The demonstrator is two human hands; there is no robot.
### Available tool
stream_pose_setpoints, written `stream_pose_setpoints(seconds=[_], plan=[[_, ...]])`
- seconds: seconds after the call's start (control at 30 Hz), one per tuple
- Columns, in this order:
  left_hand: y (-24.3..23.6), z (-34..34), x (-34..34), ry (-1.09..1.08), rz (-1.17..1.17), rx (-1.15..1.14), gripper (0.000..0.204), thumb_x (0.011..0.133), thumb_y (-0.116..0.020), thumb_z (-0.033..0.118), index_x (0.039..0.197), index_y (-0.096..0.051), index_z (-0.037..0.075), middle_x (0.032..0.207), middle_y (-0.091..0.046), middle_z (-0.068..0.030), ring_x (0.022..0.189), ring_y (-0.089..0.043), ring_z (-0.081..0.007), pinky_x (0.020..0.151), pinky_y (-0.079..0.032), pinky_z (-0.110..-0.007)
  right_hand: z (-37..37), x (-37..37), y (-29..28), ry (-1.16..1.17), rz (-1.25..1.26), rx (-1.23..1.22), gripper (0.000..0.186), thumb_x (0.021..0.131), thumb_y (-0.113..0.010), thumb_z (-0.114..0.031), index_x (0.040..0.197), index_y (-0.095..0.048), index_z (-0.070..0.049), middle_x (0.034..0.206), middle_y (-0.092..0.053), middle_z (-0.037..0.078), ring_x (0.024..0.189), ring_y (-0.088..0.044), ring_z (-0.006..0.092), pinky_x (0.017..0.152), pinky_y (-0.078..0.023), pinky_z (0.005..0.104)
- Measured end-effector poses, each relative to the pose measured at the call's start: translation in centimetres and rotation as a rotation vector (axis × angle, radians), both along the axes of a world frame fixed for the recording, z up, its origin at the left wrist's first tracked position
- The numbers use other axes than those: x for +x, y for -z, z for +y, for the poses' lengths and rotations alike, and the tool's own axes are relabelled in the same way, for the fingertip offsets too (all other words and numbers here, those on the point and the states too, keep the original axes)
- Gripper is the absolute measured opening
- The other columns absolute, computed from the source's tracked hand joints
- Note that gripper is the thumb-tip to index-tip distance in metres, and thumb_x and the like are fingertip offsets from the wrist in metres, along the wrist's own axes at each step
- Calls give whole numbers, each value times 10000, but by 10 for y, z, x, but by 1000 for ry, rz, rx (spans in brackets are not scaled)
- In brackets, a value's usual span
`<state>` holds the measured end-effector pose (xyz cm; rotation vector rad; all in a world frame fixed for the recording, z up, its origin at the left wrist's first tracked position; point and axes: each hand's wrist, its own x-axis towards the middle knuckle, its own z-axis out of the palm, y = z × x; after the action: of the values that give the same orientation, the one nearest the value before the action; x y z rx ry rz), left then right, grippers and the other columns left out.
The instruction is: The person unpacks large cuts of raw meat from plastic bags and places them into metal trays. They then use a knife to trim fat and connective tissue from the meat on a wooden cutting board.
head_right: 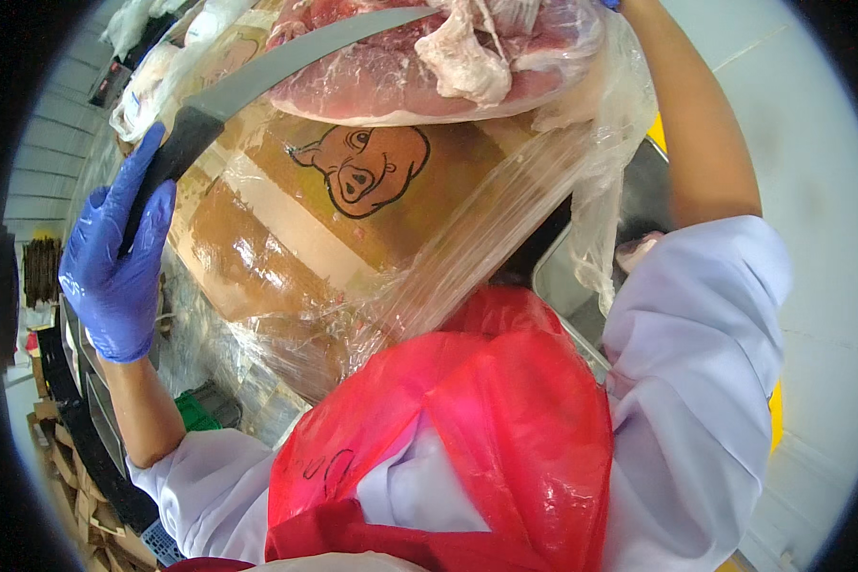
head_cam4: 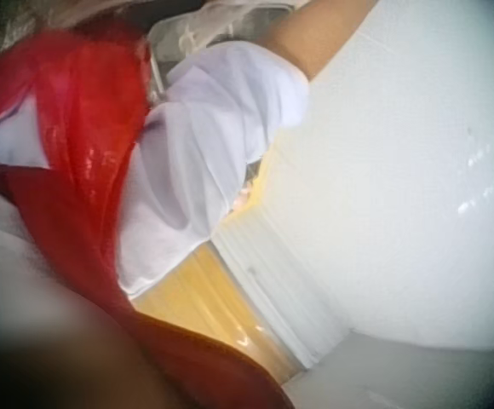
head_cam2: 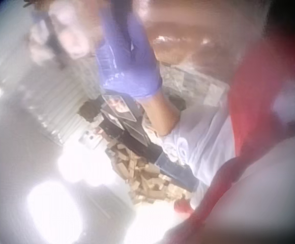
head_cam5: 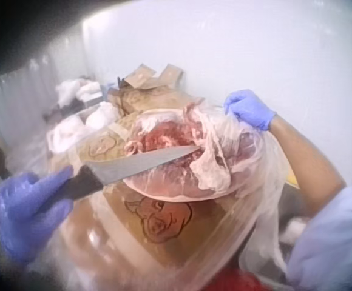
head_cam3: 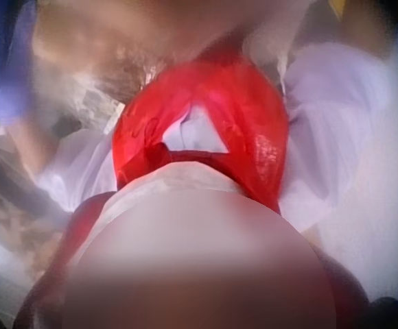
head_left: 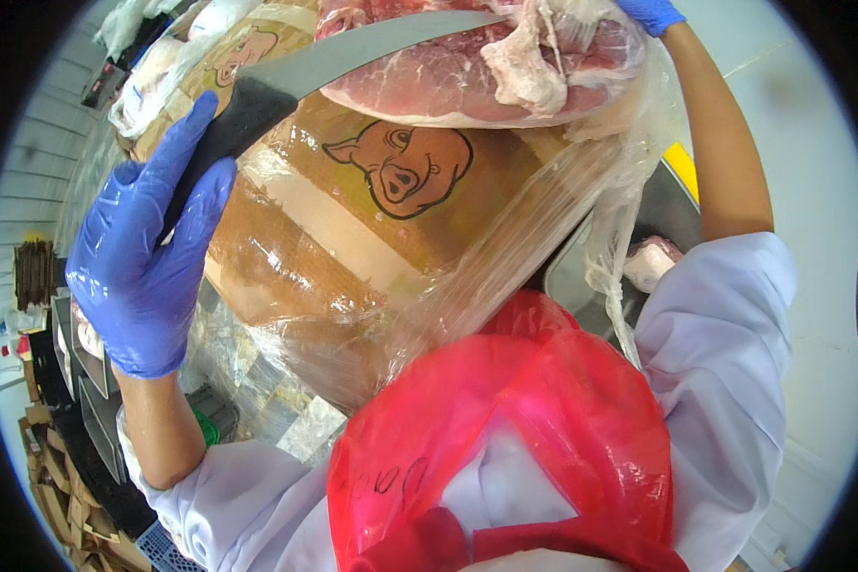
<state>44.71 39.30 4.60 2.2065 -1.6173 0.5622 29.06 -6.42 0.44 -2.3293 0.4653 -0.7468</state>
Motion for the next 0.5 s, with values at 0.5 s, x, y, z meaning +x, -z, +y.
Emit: stream_pose_setpoints(seconds=[0.5], plan=[[-16,-15,42,157,-160,50,374,785,-726,63,1154,-664,68,765,-610,-69,624,-524,-109,585,-444,-241,-15,2,12,-230,-28,318,386,805,-547,-24,1175,-586,83,1167,-623,175,1066,-603,228,987,-445,334]])
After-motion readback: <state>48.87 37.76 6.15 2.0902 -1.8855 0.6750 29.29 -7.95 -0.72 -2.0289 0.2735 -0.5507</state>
